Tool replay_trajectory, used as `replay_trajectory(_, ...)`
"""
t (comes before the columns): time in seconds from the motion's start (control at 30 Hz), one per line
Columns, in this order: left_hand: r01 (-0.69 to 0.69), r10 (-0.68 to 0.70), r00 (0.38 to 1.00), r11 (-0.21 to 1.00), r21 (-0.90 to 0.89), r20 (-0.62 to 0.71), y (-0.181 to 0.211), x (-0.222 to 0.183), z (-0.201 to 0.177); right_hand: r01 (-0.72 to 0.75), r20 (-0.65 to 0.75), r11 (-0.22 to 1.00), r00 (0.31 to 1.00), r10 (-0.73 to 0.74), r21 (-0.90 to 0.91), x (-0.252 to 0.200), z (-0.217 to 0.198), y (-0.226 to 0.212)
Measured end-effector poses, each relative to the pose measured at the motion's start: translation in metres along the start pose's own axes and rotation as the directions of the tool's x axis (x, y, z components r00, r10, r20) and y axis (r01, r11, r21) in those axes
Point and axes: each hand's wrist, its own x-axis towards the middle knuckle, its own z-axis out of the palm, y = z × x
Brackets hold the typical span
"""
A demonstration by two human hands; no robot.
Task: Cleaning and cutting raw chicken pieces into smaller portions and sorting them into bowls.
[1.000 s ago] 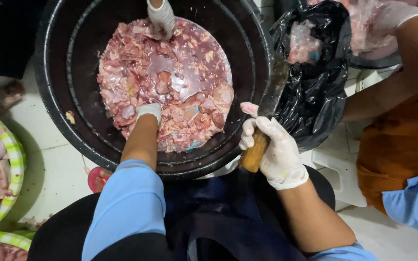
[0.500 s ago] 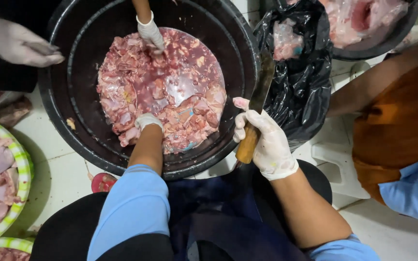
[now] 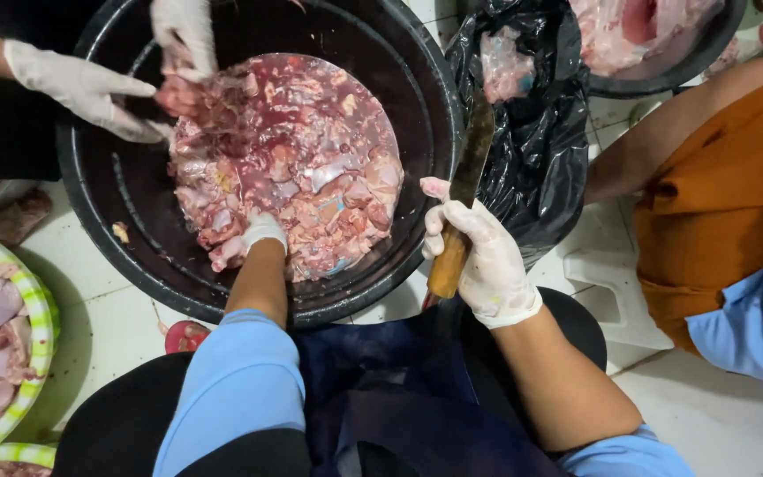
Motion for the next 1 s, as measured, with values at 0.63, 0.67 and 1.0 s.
replay_trajectory(0.63, -0.371, 0.301, 0.924, 0.855, -0.363, -0.234, -0.039, -0.072, -0.037, -0.032, -0.084, 0.981, 0.996, 0.016, -0.194, 0.036, 0.002, 0.018)
replay_trajectory(0.67, -0.310, 0.096, 0.947, 0.525, -0.793, -0.307, -0.039, -0.067, -0.035, -0.022, -0.071, 0.978, 0.997, 0.007, -0.209, 0.035, 0.006, 0.017)
replay_trajectory(1.0, -0.192, -0.003, 0.950, -0.793, -0.578, -0.311, 0.002, -0.193, -0.109, 0.000, 0.052, 0.976, 0.999, 0.012, -0.217, 0.053, 0.012, 0.045)
